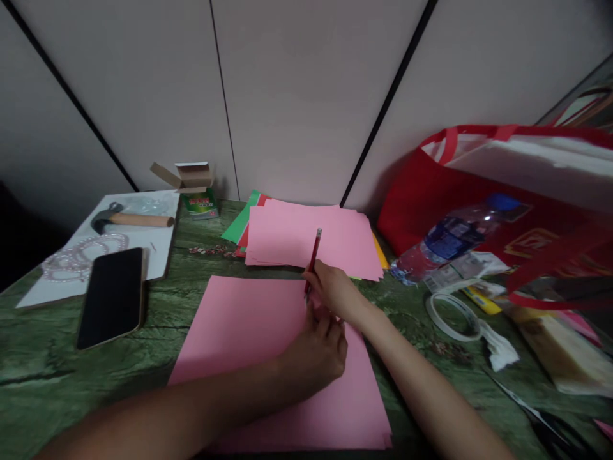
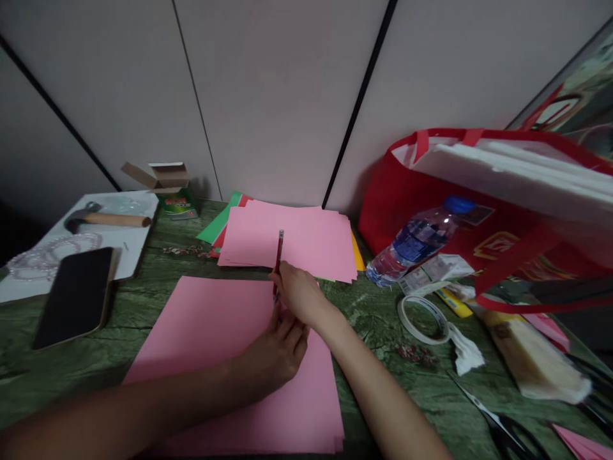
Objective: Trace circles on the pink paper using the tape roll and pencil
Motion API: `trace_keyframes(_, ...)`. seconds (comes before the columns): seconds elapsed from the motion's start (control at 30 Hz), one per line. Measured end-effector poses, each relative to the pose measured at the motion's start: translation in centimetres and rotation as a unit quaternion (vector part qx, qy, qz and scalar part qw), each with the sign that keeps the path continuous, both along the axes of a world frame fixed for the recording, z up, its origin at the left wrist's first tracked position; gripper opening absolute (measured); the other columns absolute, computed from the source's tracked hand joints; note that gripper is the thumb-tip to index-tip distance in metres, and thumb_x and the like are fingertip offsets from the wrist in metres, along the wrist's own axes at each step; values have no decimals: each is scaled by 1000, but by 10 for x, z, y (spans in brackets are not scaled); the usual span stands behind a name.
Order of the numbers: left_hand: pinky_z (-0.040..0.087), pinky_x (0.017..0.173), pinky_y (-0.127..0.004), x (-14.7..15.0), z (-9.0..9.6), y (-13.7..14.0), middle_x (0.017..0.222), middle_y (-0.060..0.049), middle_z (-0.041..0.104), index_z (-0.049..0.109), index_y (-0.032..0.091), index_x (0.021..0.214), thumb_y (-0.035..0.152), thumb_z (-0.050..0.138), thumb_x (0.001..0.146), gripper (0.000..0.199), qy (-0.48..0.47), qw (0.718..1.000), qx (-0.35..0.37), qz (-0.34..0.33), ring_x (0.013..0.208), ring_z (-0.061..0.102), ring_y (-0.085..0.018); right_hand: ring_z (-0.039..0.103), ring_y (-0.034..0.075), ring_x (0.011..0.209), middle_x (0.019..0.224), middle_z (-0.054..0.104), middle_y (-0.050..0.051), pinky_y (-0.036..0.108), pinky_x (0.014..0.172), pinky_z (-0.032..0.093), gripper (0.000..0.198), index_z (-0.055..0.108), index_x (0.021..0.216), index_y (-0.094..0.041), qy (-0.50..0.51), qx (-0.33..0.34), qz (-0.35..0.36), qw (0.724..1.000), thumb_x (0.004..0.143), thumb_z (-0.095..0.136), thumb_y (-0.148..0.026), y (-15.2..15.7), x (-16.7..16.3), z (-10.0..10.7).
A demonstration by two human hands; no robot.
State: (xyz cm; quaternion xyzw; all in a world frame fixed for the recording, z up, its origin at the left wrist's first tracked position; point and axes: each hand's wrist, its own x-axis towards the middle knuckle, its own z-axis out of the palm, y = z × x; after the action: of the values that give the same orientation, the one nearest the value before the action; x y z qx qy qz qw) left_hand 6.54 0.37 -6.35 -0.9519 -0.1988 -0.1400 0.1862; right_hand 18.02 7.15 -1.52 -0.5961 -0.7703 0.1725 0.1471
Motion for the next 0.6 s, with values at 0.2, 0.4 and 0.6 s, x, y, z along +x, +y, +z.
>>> trace_keyframes(0.2,38,84,-64,0,0,0,104,-22,63,59,1,109,17,46,87,30,1,1000,9,5,99,58,-35,62,18,72,83,67,8,25,59,35,16,50,88,-17,14,-4,-16,1000,95,40,-27,1,1,-1)
trace_keyframes(0.4,39,84,-63,0,3,0,102,-23,63,58,0,110,17,47,87,31,15,1000,-3,5,98,59,-35,63,20,74,84,68,10,25,60,35,16,50,90,-16,4,-2,-23,1000,95,39,-27,3,3,-3)
trace_keyframes(0.6,38,85,-62,0,3,-1,102,-22,64,57,0,111,17,46,88,31,23,1000,3,9,99,58,-34,64,20,73,83,68,10,25,59,36,17,49,92,-16,5,-1,-25,1000,96,36,-26,6,7,-5)
